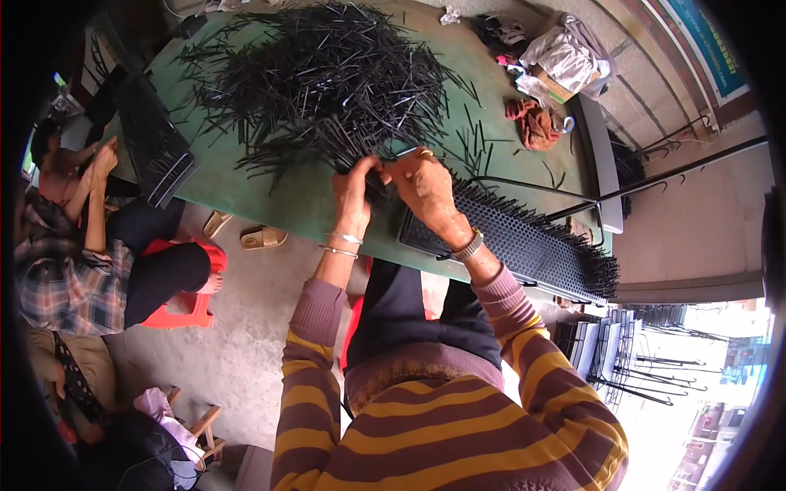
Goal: Manually inserting black plastic bristles into a perforated base plate to assemble a mat.
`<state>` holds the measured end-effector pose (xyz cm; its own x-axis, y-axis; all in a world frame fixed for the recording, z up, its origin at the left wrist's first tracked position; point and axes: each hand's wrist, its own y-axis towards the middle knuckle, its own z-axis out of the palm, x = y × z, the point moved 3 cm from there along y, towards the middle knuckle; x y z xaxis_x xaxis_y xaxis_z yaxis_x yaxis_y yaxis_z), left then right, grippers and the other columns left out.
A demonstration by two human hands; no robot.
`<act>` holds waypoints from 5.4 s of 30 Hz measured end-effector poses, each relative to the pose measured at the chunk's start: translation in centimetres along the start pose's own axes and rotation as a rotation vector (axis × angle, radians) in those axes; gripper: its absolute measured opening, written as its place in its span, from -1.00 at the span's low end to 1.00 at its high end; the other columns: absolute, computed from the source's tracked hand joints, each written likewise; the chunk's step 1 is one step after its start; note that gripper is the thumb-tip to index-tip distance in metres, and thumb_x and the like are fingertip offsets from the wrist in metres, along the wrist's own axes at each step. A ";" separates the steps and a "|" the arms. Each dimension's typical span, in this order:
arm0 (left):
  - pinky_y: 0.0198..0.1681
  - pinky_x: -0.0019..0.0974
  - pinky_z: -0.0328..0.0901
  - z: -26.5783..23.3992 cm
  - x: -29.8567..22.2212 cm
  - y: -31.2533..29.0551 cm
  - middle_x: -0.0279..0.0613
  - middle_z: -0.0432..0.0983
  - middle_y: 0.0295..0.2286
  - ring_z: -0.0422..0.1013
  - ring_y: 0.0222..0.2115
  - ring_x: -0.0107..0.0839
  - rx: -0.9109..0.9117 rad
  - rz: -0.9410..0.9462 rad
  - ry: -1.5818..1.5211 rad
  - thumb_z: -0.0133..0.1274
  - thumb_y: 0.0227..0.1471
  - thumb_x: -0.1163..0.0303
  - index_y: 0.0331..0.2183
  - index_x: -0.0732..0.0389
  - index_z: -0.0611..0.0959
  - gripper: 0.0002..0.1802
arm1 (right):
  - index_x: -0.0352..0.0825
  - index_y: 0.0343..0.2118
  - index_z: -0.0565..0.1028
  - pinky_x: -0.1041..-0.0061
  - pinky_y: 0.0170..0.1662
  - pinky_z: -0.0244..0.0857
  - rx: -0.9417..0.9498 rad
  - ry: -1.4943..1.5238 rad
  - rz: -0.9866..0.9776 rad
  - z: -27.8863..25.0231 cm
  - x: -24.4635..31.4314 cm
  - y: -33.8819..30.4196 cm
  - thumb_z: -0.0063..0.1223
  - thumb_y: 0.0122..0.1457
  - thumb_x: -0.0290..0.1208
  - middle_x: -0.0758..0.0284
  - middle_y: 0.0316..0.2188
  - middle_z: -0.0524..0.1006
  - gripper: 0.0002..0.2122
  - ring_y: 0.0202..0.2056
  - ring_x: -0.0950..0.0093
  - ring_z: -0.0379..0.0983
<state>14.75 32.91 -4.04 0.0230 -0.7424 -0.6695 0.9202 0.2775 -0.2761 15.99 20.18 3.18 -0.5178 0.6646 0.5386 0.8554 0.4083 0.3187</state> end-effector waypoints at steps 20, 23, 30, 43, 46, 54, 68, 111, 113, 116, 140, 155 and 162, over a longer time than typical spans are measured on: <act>-0.07 -0.39 0.32 -3.5 4.0 0.4 -0.30 0.43 -0.19 0.39 -0.17 -0.49 0.248 0.389 0.156 0.05 0.14 0.32 -0.07 0.31 0.42 -0.63 | -0.35 0.12 0.23 0.34 0.09 0.19 0.068 0.647 0.150 4.8 2.9 -0.9 0.13 0.16 -0.16 0.06 -0.02 0.36 -0.44 0.05 0.24 0.28; -0.07 -0.39 0.31 -3.0 3.3 -0.5 -0.29 0.44 -0.19 0.38 -0.17 -0.50 0.204 0.436 0.298 0.05 0.14 0.34 -0.08 0.31 0.43 -0.65 | -0.33 0.11 0.25 0.26 0.03 0.24 -0.005 0.611 0.095 3.7 3.7 -0.8 0.10 0.16 -0.07 -0.01 -0.10 0.40 -0.43 0.00 0.10 0.33; -0.09 -0.40 0.29 -5.4 4.7 0.0 -0.30 0.44 -0.21 0.37 -0.19 -0.52 0.236 0.341 0.445 0.02 0.17 0.34 -0.11 0.24 0.45 -0.72 | -0.35 0.13 0.27 0.30 0.03 0.24 -0.049 0.652 0.081 4.2 3.6 -2.1 -0.04 0.26 -0.17 -0.04 -0.12 0.40 -0.53 -0.04 0.09 0.34; -0.01 -0.40 0.27 -5.9 6.8 0.3 -0.24 0.41 -0.13 0.36 -0.11 -0.47 0.321 -0.235 -0.558 0.07 0.11 0.40 -0.09 0.33 0.37 -0.63 | -0.43 0.18 0.18 0.46 0.15 0.13 -0.001 0.728 0.351 6.1 1.9 -3.2 -0.12 0.32 -0.24 0.06 0.04 0.34 -0.53 0.10 0.37 0.25; 0.01 -0.37 0.29 -5.0 5.6 0.1 -0.18 0.45 -0.13 0.40 -0.12 -0.43 0.317 0.183 0.049 0.09 0.08 0.43 -0.06 0.37 0.37 -0.58 | -0.46 0.15 0.17 0.28 0.00 0.25 -0.162 0.709 0.175 5.5 2.0 -3.1 -0.09 0.29 -0.30 -0.09 -0.20 0.38 -0.54 -0.09 0.12 0.35; -0.52 -0.30 0.35 -0.7 0.5 -2.2 -0.22 0.47 -0.52 0.37 -0.62 -0.42 0.103 -0.109 -0.024 0.09 0.01 0.42 -0.39 0.21 0.53 -0.90 | -0.48 0.02 0.40 0.54 -0.04 0.30 -0.074 0.986 0.327 -2.0 0.5 -3.3 -0.05 0.29 -0.26 0.25 -0.10 0.50 -0.61 -0.15 0.52 0.46; -0.46 -0.29 0.40 4.8 5.6 -13.5 -0.29 0.51 -0.44 0.43 -0.49 -0.48 0.244 -0.416 0.027 0.07 0.05 0.26 -0.28 0.24 0.59 -0.75 | -0.45 -0.33 0.46 0.64 -0.64 0.26 0.232 0.942 0.453 -7.2 -2.5 -7.8 0.11 0.20 -0.39 0.42 -0.62 0.39 -0.81 -0.68 0.64 0.35; -0.39 -0.29 0.38 2.8 6.0 -15.5 -0.22 0.55 -0.45 0.49 -0.45 -0.42 -0.008 -0.400 -0.029 0.14 0.04 0.26 -0.34 0.18 0.60 -0.80 | -0.44 -0.37 0.42 0.59 -0.49 0.34 -0.219 0.455 0.103 -6.7 -4.6 -4.0 0.01 0.17 -0.60 0.24 -0.50 0.52 -0.96 -0.46 0.49 0.58; -0.40 -0.30 0.38 2.7 6.2 -15.6 -0.22 0.55 -0.46 0.46 -0.48 -0.45 0.009 -0.405 -0.048 0.14 0.04 0.26 -0.35 0.19 0.60 -0.80 | -0.45 -0.35 0.44 0.62 -0.45 0.35 -0.174 0.423 0.103 -6.7 -4.8 -3.7 0.02 0.18 -0.58 0.25 -0.48 0.54 -0.95 -0.42 0.50 0.59; -0.41 -0.30 0.37 2.9 6.3 -15.8 -0.23 0.55 -0.46 0.46 -0.49 -0.45 -0.009 -0.417 -0.048 0.14 0.04 0.26 -0.36 0.19 0.59 -0.80 | -0.44 -0.33 0.48 0.62 -0.40 0.37 -0.100 0.395 0.117 -6.0 -5.4 -3.4 0.05 0.17 -0.55 0.27 -0.45 0.56 -0.93 -0.39 0.49 0.60; -0.43 -0.32 0.38 3.8 5.7 -16.6 -0.25 0.53 -0.52 0.47 -0.52 -0.42 -0.021 -0.404 -0.057 0.19 0.00 0.28 -0.38 0.16 0.59 -0.82 | -0.12 -0.33 0.62 0.39 -0.33 0.36 -0.255 -0.306 -0.152 -5.4 -4.1 -3.8 0.24 0.00 -0.34 0.35 -0.38 0.44 -0.85 -0.33 0.34 0.45; -0.55 -0.40 0.37 4.5 5.3 -16.3 -0.25 0.51 -0.60 0.49 -0.59 -0.43 0.025 -0.395 -0.072 0.21 -0.04 0.34 -0.39 0.27 0.62 -0.80 | -0.40 -0.26 0.56 0.58 -0.44 0.26 0.381 0.639 0.252 -6.8 -2.4 -7.5 0.18 0.13 -0.33 0.39 -0.55 0.49 -0.77 -0.52 0.64 0.33; -0.55 -0.41 0.39 4.6 5.5 -16.5 -0.24 0.51 -0.58 0.51 -0.57 -0.41 -0.064 -0.406 -0.028 0.20 -0.04 0.37 -0.29 0.31 0.64 -0.75 | -0.41 -0.30 0.52 0.63 -0.45 0.25 0.355 0.769 0.375 -6.8 -2.3 -8.0 0.13 0.13 -0.45 0.45 -0.55 0.46 -0.86 -0.50 0.68 0.32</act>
<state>1.47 21.40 0.00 -0.3253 -0.8154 -0.4789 0.8307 -0.0044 -0.5568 10.44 11.14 4.67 0.0489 0.2456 0.9681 0.8475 0.5028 -0.1703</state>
